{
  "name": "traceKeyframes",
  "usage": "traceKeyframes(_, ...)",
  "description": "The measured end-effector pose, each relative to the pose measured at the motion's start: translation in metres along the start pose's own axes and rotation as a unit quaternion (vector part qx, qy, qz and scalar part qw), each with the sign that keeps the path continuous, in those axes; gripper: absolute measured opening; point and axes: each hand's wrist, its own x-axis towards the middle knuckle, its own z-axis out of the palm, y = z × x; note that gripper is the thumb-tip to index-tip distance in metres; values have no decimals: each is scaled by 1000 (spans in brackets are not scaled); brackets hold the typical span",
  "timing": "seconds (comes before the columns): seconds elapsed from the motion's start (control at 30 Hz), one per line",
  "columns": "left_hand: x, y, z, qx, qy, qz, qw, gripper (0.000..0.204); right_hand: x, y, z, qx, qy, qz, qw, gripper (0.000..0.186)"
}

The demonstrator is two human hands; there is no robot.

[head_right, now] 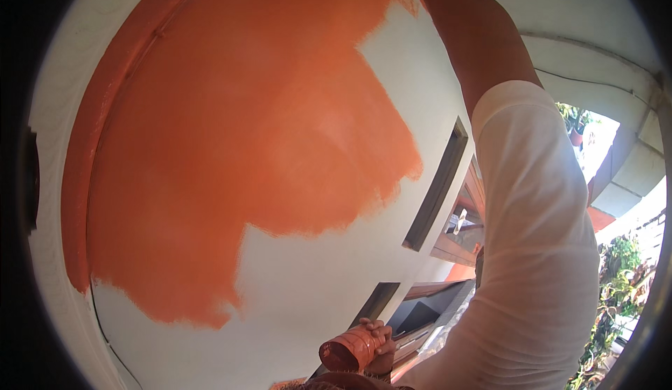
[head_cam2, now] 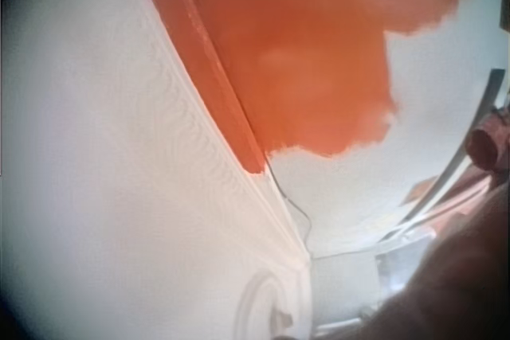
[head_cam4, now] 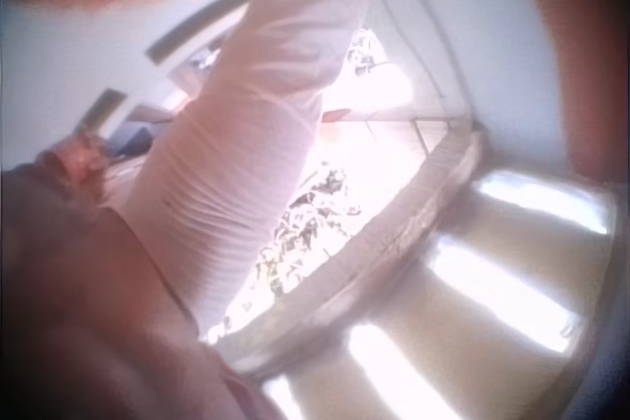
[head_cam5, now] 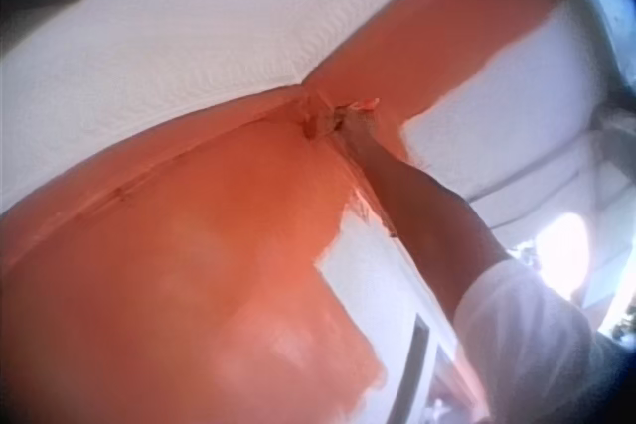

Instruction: The person paints a white ceiling with orange paint using a brush and a small container. They repeatedly dip the brush into the container and apply paint in broad strokes across the ceiling surface.

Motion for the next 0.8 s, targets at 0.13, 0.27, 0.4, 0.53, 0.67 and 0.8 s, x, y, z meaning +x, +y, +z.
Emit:
traceKeyframes(0.13,3,0,-5,-17,17,-7,1000,54,4,17,-14,58,52,-20,997,36)
traceKeyframes(0.27,5,-4,1,3,22,-3,1000,46,-30,89,-74,-15,163,35,986,35)
traceKeyframes(0.4,14,-1,1,-15,20,-45,999,48,-61,145,-135,-365,224,180,885,33)
traceKeyframes(0.53,13,-3,8,26,28,-49,998,51,-75,150,-140,-324,260,205,886,25)
traceKeyframes(0.67,-3,-6,2,13,27,-21,999,53,-82,79,-66,-115,93,93,985,11)
traceKeyframes(0.8,-3,-10,5,15,8,-10,1000,54,-80,69,-65,-28,190,-73,979,15)
